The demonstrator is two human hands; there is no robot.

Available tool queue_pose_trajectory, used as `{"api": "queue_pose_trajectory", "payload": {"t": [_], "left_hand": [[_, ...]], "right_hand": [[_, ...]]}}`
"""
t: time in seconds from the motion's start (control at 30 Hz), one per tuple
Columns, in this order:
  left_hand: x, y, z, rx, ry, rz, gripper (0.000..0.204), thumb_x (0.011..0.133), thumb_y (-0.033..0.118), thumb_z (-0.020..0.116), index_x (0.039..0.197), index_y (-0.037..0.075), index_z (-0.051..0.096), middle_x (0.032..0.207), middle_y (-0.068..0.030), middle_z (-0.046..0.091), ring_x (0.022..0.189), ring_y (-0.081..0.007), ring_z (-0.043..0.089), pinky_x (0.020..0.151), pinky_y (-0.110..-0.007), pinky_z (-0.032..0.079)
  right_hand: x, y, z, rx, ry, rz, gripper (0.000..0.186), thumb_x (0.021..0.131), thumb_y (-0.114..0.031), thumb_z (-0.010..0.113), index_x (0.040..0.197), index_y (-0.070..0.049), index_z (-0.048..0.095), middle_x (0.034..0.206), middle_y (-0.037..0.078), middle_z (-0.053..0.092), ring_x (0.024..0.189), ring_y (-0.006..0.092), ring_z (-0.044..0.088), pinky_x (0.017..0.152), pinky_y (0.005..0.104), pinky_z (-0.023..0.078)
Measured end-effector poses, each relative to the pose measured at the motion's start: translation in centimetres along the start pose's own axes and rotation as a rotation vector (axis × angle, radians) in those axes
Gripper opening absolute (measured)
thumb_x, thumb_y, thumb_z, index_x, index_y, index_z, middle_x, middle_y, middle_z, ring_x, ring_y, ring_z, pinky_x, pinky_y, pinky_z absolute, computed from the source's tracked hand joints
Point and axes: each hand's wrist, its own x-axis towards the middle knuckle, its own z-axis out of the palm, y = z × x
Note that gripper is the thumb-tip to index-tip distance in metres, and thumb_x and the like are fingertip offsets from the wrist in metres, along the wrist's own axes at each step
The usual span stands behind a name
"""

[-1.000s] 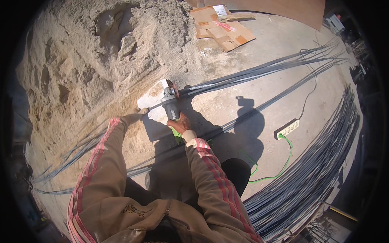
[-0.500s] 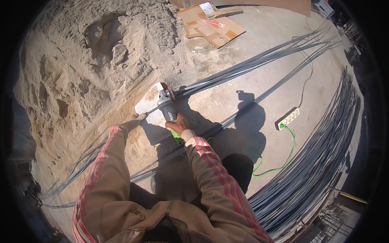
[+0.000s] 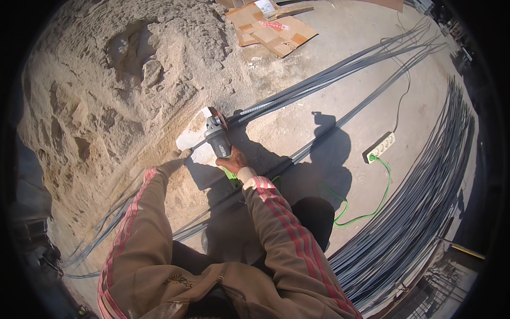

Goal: The person sits on the ground and uses a handheld angle grinder to cut multiple long metal rods. They hold each rod steady with one hand while operating the grinder with the other, cutting the rods into shorter segments and placing the cut pieces aside.

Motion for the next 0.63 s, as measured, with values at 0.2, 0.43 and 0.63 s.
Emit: {"api": "queue_pose_trajectory", "payload": {"t": [0.2, 0.43, 0.63], "left_hand": [[-1.1, 2.5, -1.4, 0.059, -0.067, -0.115, 0.08, 0.089, 0.081, 0.053, 0.092, 0.005, 0.078, 0.087, -0.0183, 0.074, 0.088, -0.0359, 0.072, 0.08, -0.046, 0.052], [-1.0, 1.5, -1.3, 0.068, 0.003, -0.031, 0.082, 0.089, 0.082, 0.052, 0.096, 0.004, 0.078, 0.09, -0.0192, 0.075, 0.092, -0.0367, 0.072, 0.083, -0.045, 0.052], [-0.4, 0.3, 0.1, 0.028, 0.028, 0.017, 0.083, 0.088, 0.083, 0.053, 0.103, 0.006, 0.079, 0.098, -0.0234, 0.075, 0.1, -0.036, 0.072, 0.088, -0.046, 0.052]], "right_hand": [[-0.2, 0.7, 0.7, -0.028, 0.149, -0.002, 0.119, 0.062, -0.056, 0.077, 0.151, 0.013, 0.039, 0.146, 0.035, 0.053, 0.137, 0.0442, 0.053, 0.114, 0.0414, 0.045], [-0.2, -0.3, 0.3, -0.008, 0.063, -0.007, 0.117, 0.062, -0.055, 0.078, 0.15, 0.013, 0.041, 0.144, 0.035, 0.054, 0.134, 0.0447, 0.055, 0.112, 0.042, 0.047], [-0.3, 0.0, 0.4, -0.021, 0.124, -0.005, 0.117, 0.063, -0.054, 0.078, 0.151, 0.012, 0.04, 0.147, 0.035, 0.052, 0.137, 0.0445, 0.053, 0.113, 0.0417, 0.046]]}}
